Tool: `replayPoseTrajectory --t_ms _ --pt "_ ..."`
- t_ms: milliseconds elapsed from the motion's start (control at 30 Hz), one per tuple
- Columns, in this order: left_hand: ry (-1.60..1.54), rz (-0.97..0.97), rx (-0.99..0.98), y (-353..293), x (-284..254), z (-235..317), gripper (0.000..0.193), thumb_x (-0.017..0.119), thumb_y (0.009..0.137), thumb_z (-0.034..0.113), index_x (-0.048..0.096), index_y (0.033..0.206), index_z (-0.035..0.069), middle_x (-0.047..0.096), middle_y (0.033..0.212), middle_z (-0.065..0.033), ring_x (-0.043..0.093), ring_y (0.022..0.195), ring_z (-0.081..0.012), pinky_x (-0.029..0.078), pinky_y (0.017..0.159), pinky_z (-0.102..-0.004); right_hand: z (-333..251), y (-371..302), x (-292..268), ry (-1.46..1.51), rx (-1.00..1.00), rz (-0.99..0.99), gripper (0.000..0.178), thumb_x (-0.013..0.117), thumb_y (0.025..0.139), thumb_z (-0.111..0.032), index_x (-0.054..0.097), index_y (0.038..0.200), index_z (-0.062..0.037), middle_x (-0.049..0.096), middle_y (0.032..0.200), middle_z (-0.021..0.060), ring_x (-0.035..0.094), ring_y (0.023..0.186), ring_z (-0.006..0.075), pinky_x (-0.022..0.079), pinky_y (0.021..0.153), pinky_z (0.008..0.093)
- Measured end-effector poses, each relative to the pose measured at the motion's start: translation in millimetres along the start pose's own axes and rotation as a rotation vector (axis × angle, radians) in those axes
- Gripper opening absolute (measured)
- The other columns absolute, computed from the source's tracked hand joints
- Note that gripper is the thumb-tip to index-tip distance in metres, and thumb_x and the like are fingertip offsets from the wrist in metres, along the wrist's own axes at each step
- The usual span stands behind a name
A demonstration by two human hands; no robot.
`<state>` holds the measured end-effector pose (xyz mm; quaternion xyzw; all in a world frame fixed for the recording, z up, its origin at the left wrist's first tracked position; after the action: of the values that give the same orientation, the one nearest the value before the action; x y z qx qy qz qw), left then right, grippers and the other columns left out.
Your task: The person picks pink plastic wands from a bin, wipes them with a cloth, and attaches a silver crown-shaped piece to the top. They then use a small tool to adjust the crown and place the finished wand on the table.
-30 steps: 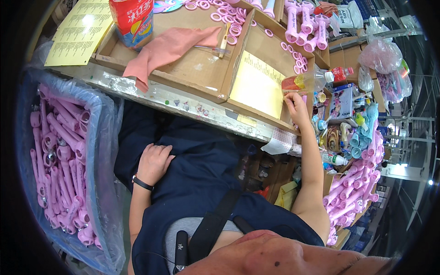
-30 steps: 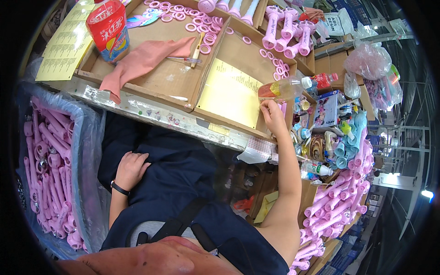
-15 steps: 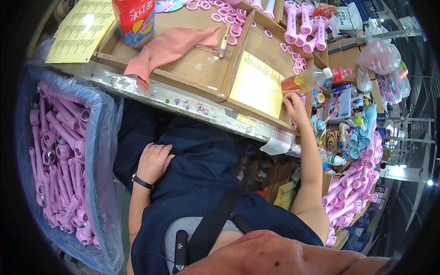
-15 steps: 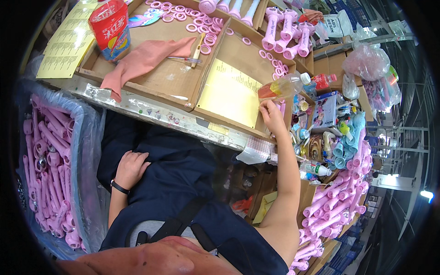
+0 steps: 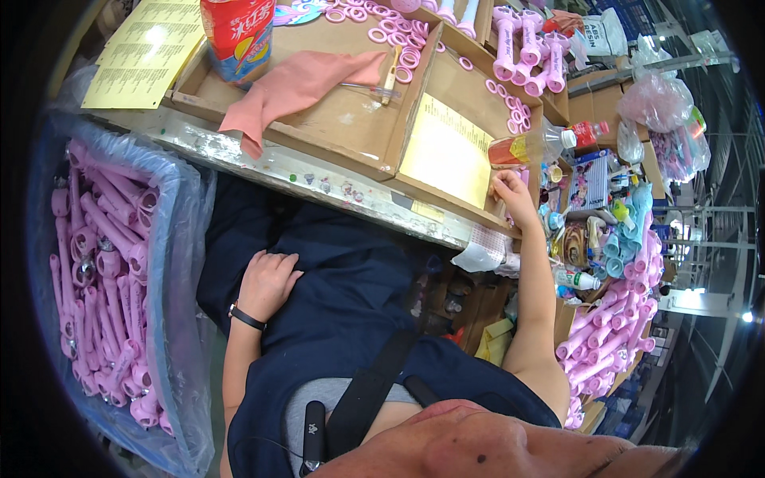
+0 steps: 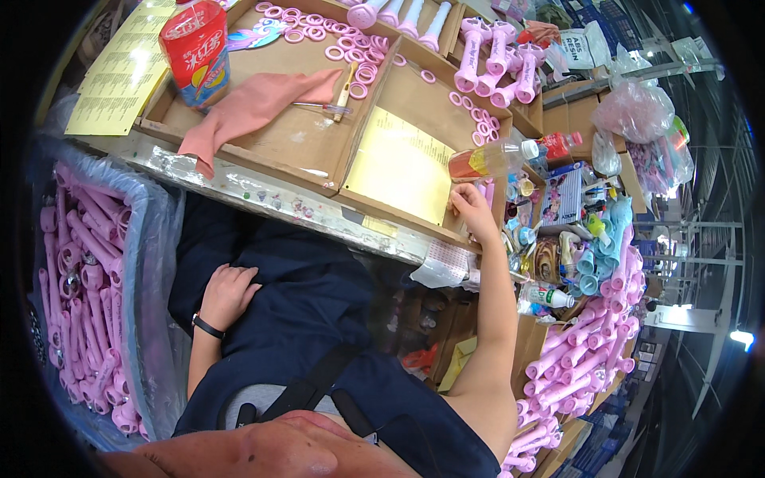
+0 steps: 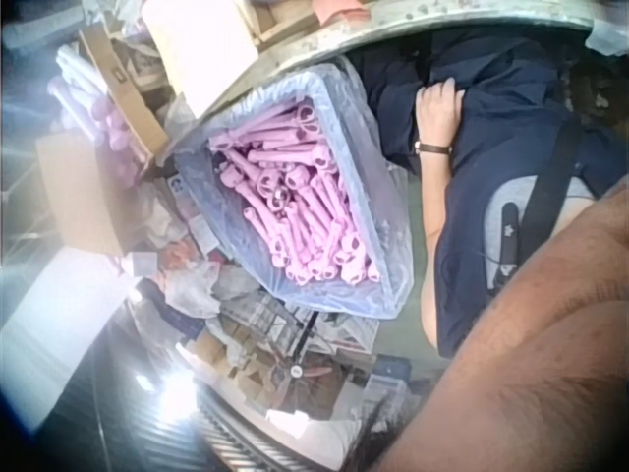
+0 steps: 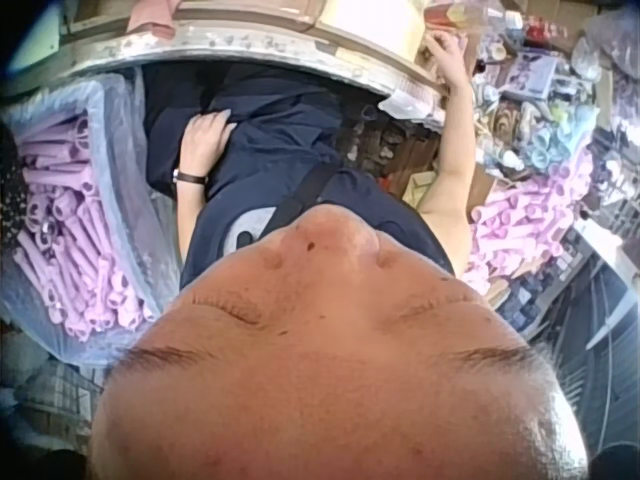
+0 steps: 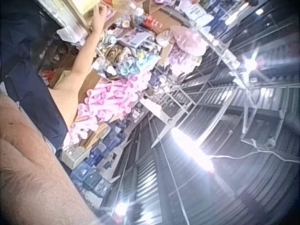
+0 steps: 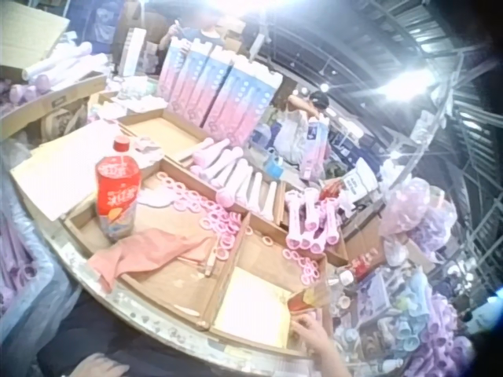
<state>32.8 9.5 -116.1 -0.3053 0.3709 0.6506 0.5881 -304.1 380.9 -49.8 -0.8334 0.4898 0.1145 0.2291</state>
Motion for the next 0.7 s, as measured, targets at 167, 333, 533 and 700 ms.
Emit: replayPoseTrajectory --t_ms 167,333,533,700 --pt "-0.006 -0.017 -0.01 -2 1 -3 0.03 0.071 0.082 0.019 0.064 0.109 0.006 0.066 0.095 -0.0111 0.062 0.093 -0.0296 0.047 0.093 -0.0453 -28 -59 -23 0.408 -0.041 0.151 0.013 0.057 0.098 -0.01 0.056 0.108 -0.0014 0.06 0.084 0.0023 0.056 0.075 0.0093 0.045 0.07 0.0223" --pt "-0.036 -0.045 0.033 9 6 -1 0.03 0.07 0.082 0.017 0.064 0.108 0.005 0.066 0.095 -0.0118 0.062 0.092 -0.0316 0.047 0.092 -0.0459 -18 -155 -26 0.436 0.075 0.024 0.008 0.059 0.095 -0.005 0.062 0.1 -0.0007 0.066 0.089 0.008 0.062 0.077 0.0135 0.049 0.07 0.0242" --pt "-0.01 -0.1 0.09 18 7 -2 0.029 0.069 0.083 0.018 0.064 0.108 0.004 0.066 0.095 -0.0125 0.062 0.091 -0.0326 0.047 0.091 -0.0453 106 -229 33 0.705 0.54 0.259 0.023 0.064 0.092 -0.008 0.063 0.112 0.004 0.07 0.096 0.0157 0.068 0.095 0.0211 0.055 0.082 0.0275" --pt "-0.026 -0.071 0.112 9 4 -5 0.028 0.068 0.085 0.018 0.065 0.109 0.004 0.066 0.098 -0.0144 0.061 0.092 -0.0337 0.047 0.091 -0.0435 172 -250 52 0.23 0.776 0.307 0.043 0.055 0.099 -0.041 0.062 0.094 0.0004 0.064 0.066 0.0065 0.066 0.059 0.0145 0.054 0.06 0.0259"
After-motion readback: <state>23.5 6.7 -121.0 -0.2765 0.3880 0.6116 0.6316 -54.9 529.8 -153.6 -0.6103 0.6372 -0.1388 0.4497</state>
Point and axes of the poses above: each hand's wrist, its own y-axis towards the middle knuckle, its own x-axis out of the palm, z = x × y, the point moved 4 cm from there along y, towards the middle knuckle
